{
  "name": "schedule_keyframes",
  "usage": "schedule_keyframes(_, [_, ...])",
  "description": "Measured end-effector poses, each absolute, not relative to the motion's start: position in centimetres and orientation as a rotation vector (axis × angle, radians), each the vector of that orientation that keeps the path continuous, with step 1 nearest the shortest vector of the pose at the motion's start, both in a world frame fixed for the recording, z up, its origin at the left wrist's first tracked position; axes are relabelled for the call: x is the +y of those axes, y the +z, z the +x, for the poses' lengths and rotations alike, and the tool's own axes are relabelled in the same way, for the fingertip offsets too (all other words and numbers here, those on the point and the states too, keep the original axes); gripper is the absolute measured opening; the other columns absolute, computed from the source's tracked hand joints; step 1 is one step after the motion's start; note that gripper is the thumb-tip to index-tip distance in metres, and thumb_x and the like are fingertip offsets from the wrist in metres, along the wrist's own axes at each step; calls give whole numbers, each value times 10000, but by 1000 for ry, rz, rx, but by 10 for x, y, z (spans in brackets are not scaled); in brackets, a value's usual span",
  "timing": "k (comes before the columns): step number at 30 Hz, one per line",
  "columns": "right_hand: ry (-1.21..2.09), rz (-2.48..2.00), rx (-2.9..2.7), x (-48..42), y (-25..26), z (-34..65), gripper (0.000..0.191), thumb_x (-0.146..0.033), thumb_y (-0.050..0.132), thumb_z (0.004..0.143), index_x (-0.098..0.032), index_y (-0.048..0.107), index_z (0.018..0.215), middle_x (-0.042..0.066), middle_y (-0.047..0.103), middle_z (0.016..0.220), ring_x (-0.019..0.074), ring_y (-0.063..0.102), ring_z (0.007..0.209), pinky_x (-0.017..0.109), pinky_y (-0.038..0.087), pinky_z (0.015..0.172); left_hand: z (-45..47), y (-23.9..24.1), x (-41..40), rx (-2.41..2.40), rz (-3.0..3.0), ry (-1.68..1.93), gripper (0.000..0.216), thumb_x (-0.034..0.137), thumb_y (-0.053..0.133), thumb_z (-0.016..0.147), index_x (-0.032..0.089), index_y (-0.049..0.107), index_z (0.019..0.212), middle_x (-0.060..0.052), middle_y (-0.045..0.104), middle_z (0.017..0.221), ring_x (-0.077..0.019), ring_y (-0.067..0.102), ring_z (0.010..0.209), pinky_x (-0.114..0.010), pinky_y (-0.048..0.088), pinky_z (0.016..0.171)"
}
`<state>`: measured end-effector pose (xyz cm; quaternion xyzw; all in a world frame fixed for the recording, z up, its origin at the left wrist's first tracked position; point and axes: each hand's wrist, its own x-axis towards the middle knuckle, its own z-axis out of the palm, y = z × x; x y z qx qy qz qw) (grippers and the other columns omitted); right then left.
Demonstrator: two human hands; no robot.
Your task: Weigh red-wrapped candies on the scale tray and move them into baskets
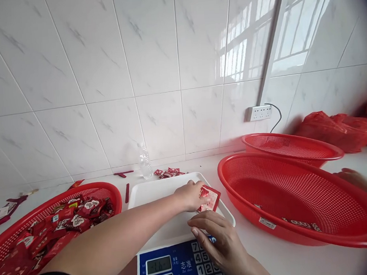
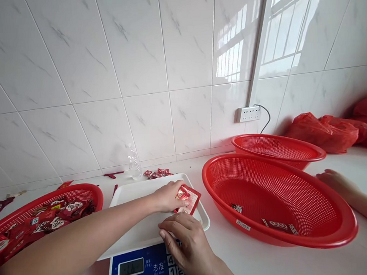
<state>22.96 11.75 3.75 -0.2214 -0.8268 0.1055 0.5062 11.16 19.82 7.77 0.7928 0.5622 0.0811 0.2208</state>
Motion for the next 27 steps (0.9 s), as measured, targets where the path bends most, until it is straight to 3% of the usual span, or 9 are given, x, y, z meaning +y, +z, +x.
schedule_keyframes(3, [253, -501, -1986, 117, 37, 229, 146, -147, 487, 879, -204, 614, 922, 28, 680, 776, 133, 627, 708, 262, 512, 675, 107, 84, 199, 1569, 1981, 279, 716, 363, 757, 609, 196, 425, 1221, -87, 628, 1051, -257, 608, 935, -314, 478, 730])
schedule_keyframes(5, [249, -464, -1979, 115, 38, 228, 145, -132, 497, 871, -200, 606, 938, 29, 677, 783, 134, 624, 718, 258, 508, 664, 102, 87, 200, 1552, 1758, 321, 755, 346, 797, 556, 184, 421, 1190, -52, 652, 953, -224, 622, 858, -275, 481, 653])
schedule_keyframes(10, [278, -411, -2008, 111, 41, 228, 148, -140, 488, 875, -193, 601, 955, 39, 673, 793, 134, 615, 704, 267, 501, 654, 96, 93, 209, 1439, 1438, 444, 525, 280, 824, 545, 176, 516, 958, 15, 628, 758, -119, 593, 629, -205, 434, 526])
schedule_keyframes(14, [277, -393, -2027, 110, 40, 227, 143, -132, 515, 860, -185, 603, 959, 38, 679, 793, 133, 609, 694, 272, 498, 657, 121, 112, 215, 1243, 1431, 618, 413, 317, 807, 605, 161, 540, 879, 20, 599, 679, -92, 569, 551, -214, 457, 532])
schedule_keyframes(18, [275, -391, -2026, 111, 39, 226, 152, -124, 502, 860, -181, 607, 954, 41, 675, 777, 135, 609, 691, 272, 501, 645, 174, 133, 216, 943, 1367, 797, 339, 331, 657, 792, 145, 552, 1057, -38, 639, 806, -105, 612, 609, -263, 532, 627])
schedule_keyframes(22, [259, -422, -2009, 112, 41, 228, 154, -119, 495, 858, -181, 618, 928, 40, 674, 766, 137, 614, 696, 267, 507, 635, 211, 136, 212, 924, 1450, 754, 660, 399, 610, 817, 177, 316, 1364, -143, 574, 1188, -153, 650, 820, -275, 542, 719])
schedule_keyframes(25, [247, -452, -1996, 113, 41, 230, 151, -117, 500, 856, -183, 622, 915, 35, 676, 756, 138, 626, 703, 262, 518, 636, 203, 126, 210, 960, 1623, 617, 727, 461, 646, 756, 206, 337, 1362, -163, 417, 1386, -235, 602, 1041, -334, 521, 824])
schedule_keyframes(27, [233, -459, -2004, 114, 40, 231, 150, -117, 501, 855, -182, 624, 911, 35, 673, 749, 141, 633, 703, 259, 526, 630, 179, 118, 210, 1003, 1705, 522, 646, 469, 662, 729, 204, 447, 1278, -151, 460, 1357, -265, 578, 1086, -364, 508, 847])
